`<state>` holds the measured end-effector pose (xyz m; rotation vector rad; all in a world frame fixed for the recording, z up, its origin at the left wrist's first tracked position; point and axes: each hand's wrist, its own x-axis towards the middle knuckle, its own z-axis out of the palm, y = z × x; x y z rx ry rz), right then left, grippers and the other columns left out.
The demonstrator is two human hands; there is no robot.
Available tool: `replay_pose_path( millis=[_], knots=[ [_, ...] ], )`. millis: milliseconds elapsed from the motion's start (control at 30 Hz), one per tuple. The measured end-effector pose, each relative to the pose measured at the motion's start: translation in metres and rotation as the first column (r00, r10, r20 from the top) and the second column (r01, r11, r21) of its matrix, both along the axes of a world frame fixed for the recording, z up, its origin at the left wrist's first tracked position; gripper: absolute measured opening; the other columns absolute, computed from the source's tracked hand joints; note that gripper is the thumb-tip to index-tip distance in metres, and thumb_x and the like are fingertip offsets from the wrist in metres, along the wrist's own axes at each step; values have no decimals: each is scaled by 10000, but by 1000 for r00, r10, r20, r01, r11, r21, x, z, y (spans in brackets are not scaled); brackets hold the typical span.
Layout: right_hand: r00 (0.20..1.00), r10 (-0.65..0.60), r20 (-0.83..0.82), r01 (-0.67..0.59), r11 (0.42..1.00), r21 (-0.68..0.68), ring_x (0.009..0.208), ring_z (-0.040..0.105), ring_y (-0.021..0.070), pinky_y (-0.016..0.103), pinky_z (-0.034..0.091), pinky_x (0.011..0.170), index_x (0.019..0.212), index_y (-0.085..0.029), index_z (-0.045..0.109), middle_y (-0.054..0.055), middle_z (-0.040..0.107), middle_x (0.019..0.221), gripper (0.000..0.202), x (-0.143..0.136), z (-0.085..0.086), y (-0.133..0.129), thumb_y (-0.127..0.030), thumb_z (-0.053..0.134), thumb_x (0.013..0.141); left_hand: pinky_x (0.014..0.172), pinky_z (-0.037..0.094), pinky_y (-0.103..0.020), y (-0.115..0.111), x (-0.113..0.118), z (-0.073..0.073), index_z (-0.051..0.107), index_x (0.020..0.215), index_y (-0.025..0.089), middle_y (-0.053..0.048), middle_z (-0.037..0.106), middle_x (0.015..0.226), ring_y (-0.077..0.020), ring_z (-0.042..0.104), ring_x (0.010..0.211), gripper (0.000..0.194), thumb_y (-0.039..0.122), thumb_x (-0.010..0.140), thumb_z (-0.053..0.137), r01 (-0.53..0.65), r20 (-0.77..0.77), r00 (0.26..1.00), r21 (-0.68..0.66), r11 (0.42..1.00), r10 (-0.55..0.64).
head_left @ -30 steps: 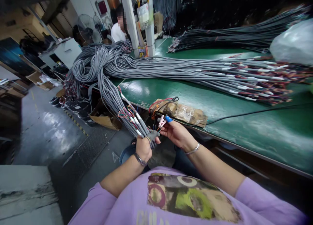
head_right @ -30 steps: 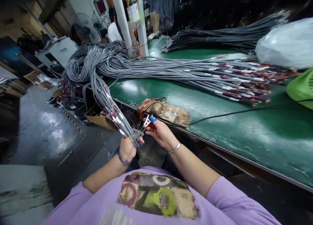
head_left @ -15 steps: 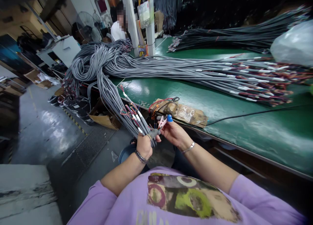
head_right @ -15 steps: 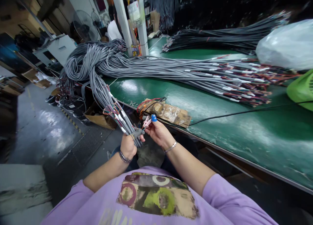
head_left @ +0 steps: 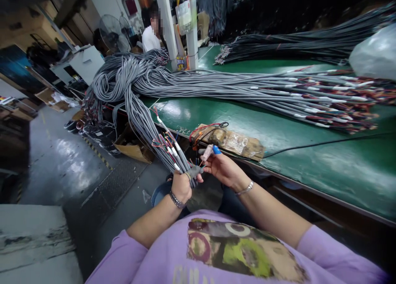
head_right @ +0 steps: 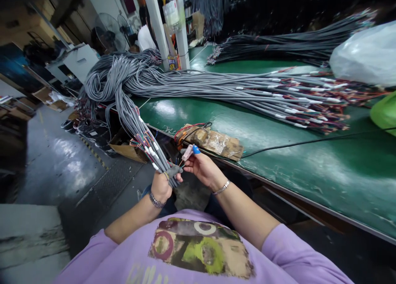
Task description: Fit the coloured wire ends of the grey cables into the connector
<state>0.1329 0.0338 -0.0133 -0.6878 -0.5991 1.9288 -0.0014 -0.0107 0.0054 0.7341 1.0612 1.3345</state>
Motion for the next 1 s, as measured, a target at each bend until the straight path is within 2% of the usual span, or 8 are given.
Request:
replay_pose_path(
  millis=[100, 200, 300, 367, 500, 600, 800, 1000],
  knots=[
    [995, -70, 78, 65, 996, 61, 576, 526, 84, 203, 505, 549, 822, -177, 660, -6, 595, 697, 281, 1, 2, -1, -437, 705, 726, 452, 438, -240, 1, -5, 0, 599, 603, 127, 5, 568, 459, -95, 504, 398, 251, 324, 568, 750, 56, 9, 998, 5, 998, -56],
    [963, -196, 187, 167, 973, 157, 564, 510, 87, 206, 489, 548, 770, -172, 663, 2, 586, 666, 362, -1, -1, -4, -533, 653, 739, 435, 429, -238, 4, -9, 0, 595, 582, 121, -6, 581, 471, -100, 511, 399, 228, 286, 550, 749, 126, 23, 992, -11, 992, -126],
    [886, -356, 296, 262, 913, 314, 582, 511, 102, 212, 471, 559, 734, -166, 670, 17, 582, 634, 466, -3, -7, -5, -625, 584, 742, 415, 419, -236, 9, -11, 0, 595, 580, 117, -5, 576, 466, -102, 507, 390, 208, 264, 558, 742, 179, 37, 983, -5, 984, -179],
    [905, -324, 275, 235, 921, 310, 590, 512, 108, 220, 467, 559, 759, -173, 677, 20, 588, 644, 477, -4, -10, -3, -640, 585, 729, 409, 417, -235, 13, -12, -1, 596, 588, 119, 4, 562, 453, -100, 500, 384, 198, 261, 578, 734, 202, 45, 978, 8, 979, -202],
    [989, -135, 60, 127, 985, 118, 582, 509, 99, 225, 473, 552, 811, -184, 676, 11, 610, 695, 434, -5, -7, 3, -604, 641, 707, 411, 425, -241, 17, -9, -1, 582, 591, 128, 14, 552, 448, -97, 493, 379, 215, 270, 563, 741, 205, 43, 978, -10, 979, -205],
    [987, -157, -17, 158, 986, 44, 589, 520, 101, 220, 469, 553, 782, -179, 673, 5, 616, 684, 366, -7, -5, 5, -535, 693, 700, 403, 418, -234, 18, -6, 0, 568, 576, 132, 18, 541, 436, -94, 488, 375, 234, 282, 545, 745, 195, 23, 981, -26, 981, -194],
    [975, -220, -22, 221, 975, 10, 604, 545, 108, 225, 467, 563, 740, -178, 672, 4, 634, 672, 332, -11, -5, 6, -504, 714, 695, 396, 410, -221, 19, -4, -3, 573, 575, 128, 13, 544, 434, -91, 489, 376, 212, 271, 570, 728, 212, -1, 977, -32, 977, -212],
    [988, -146, -51, 146, 989, -8, 580, 540, 101, 222, 466, 546, 751, -167, 656, 1, 625, 657, 366, -9, -3, 3, -531, 683, 716, 396, 404, -223, 18, -4, -3, 564, 589, 132, 21, 538, 432, -90, 483, 373, 244, 295, 562, 744, 195, -14, 981, -32, 980, -195]
  ],
)
